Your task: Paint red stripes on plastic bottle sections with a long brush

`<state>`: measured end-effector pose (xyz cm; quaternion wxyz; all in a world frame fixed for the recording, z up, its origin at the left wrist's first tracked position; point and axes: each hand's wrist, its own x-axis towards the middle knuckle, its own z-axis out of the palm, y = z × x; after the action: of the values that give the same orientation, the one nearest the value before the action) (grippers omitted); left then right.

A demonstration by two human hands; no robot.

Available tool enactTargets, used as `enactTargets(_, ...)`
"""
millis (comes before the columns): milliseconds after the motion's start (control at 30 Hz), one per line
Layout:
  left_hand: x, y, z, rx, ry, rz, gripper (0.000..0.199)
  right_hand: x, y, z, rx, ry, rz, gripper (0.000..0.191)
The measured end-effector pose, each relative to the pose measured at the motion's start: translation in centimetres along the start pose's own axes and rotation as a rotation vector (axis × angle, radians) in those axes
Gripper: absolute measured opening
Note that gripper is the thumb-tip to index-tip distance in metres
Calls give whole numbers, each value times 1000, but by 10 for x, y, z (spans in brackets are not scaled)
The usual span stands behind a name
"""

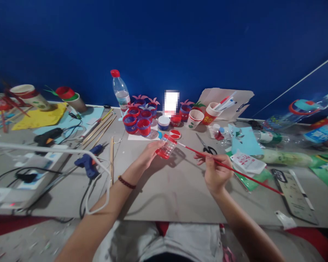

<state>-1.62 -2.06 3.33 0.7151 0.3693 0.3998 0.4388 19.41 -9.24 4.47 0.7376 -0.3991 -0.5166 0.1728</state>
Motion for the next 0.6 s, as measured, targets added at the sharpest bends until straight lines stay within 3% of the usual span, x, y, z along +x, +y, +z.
enactTargets(333,-1,-2,-2,-23,-13,1,44,-2,2,-3,-79,-44,29,17)
enactTargets(600,0,0,-2,-94,-16,-20,39,-1,6,-5,-110,-55,-27,15)
